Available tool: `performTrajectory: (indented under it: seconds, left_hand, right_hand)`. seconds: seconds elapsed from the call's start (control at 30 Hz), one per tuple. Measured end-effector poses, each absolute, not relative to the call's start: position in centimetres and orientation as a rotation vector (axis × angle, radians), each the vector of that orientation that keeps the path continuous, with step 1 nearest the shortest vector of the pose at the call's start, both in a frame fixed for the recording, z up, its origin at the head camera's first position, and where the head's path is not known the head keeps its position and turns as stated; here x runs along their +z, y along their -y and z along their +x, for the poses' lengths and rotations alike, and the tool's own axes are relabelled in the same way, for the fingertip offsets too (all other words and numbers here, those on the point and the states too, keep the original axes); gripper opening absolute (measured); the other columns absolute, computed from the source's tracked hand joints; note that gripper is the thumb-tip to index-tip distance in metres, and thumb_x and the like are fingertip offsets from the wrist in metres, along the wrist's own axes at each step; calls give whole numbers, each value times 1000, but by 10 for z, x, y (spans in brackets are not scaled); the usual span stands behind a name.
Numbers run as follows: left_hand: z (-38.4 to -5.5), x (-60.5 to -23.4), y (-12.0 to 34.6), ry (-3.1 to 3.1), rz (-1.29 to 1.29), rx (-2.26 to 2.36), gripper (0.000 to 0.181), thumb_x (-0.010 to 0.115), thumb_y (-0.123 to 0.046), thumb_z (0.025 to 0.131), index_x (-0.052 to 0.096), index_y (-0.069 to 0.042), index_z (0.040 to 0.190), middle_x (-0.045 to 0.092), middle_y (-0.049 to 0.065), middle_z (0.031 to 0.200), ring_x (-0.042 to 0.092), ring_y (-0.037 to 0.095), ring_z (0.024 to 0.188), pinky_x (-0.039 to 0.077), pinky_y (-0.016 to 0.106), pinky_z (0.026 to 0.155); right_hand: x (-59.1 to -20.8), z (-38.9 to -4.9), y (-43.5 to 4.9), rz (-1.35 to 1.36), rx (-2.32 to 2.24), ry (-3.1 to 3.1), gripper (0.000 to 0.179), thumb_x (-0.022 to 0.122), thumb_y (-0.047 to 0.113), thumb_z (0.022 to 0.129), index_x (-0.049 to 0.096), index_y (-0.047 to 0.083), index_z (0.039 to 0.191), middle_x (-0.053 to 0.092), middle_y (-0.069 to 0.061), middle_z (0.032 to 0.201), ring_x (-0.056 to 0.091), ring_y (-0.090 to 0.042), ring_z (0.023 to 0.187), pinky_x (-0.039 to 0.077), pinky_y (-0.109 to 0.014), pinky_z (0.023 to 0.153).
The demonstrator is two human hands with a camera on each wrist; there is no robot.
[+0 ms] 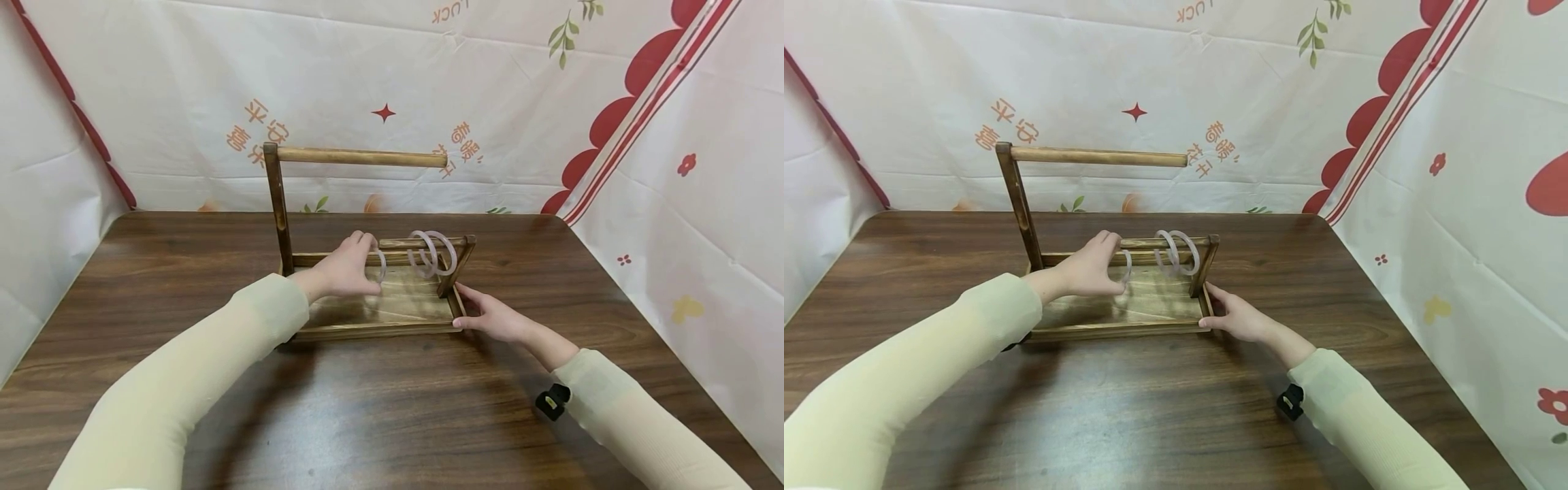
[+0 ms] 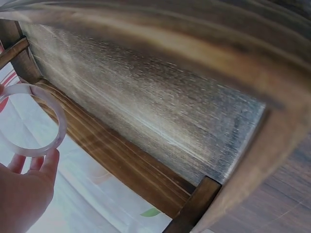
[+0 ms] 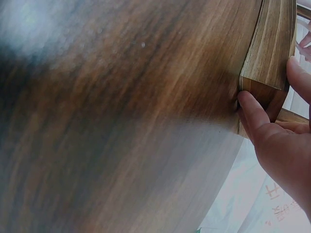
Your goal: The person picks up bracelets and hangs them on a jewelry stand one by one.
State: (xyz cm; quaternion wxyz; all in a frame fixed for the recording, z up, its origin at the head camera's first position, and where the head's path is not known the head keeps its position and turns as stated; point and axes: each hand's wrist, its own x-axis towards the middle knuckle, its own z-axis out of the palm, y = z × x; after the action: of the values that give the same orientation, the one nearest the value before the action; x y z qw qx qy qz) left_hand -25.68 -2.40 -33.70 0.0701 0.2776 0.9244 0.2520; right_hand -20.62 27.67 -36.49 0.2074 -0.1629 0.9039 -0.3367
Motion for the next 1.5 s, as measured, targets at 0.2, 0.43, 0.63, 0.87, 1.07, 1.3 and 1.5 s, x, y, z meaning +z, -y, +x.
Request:
performTrajectory:
  seconds: [0.2, 0.43, 0.63, 0.87, 1.07, 1.3, 1.5]
  left_hand:
    - [-257, -335, 26, -2779, 833, 796, 67, 68, -28, 73, 37, -5, 128, 40, 17, 128, 45, 26, 113, 44, 39, 96]
    - [-259, -334, 32, -2776, 849, 850, 66, 67, -26, 72, 37, -4, 127, 40, 18, 128, 45, 26, 113, 43, 40, 98]
    - [-258, -331, 36, -2782, 869, 888, 66, 66, -25, 72, 37, -2, 128, 40, 19, 129, 45, 28, 114, 43, 42, 98]
    - [-258, -331, 39, -2771, 878, 931, 67, 67, -23, 73, 36, -2, 128, 38, 18, 130, 43, 29, 120, 41, 43, 101]
    - [-260, -330, 43, -2780, 889, 957, 67, 67, -23, 71, 37, -1, 127, 39, 19, 129, 43, 30, 118, 41, 42, 101]
    - [-261, -326, 47, -2809, 889, 949, 68, 68, -23, 73, 36, 1, 128, 38, 17, 128, 43, 27, 113, 41, 41, 100]
    - [-262, -323, 49, -2816, 882, 958, 69, 68, -25, 74, 36, 1, 129, 38, 18, 130, 44, 27, 113, 41, 41, 101]
  right_hand:
    - [-364, -206, -276, -479, -970, -2504, 83, 59, 30, 89, 10, -4, 147, 31, -30, 145, 36, -42, 131, 38, -51, 100]
    - [-363, -206, -277, -524, -954, -2515, 87, 59, 37, 88, 10, -3, 147, 29, -32, 144, 35, -43, 130, 39, -50, 100]
    - [-365, -207, -276, -455, -963, -2498, 82, 59, 26, 90, 9, -4, 147, 27, -29, 147, 33, -42, 134, 35, -53, 103]
    - [-364, -205, -276, -446, -957, -2499, 81, 59, 24, 90, 8, -5, 147, 25, -30, 148, 32, -43, 134, 35, -53, 104]
    - [-366, -207, -277, -444, -939, -2507, 81, 59, 25, 90, 9, -6, 147, 25, -30, 148, 30, -43, 135, 33, -55, 105]
    - [-366, -207, -277, -464, -952, -2498, 81, 58, 24, 91, 8, -6, 146, 26, -31, 147, 32, -44, 134, 35, -54, 103]
    - [-365, -207, -277, -447, -942, -2503, 82, 59, 26, 90, 8, -5, 147, 25, -31, 148, 31, -43, 134, 34, -54, 103]
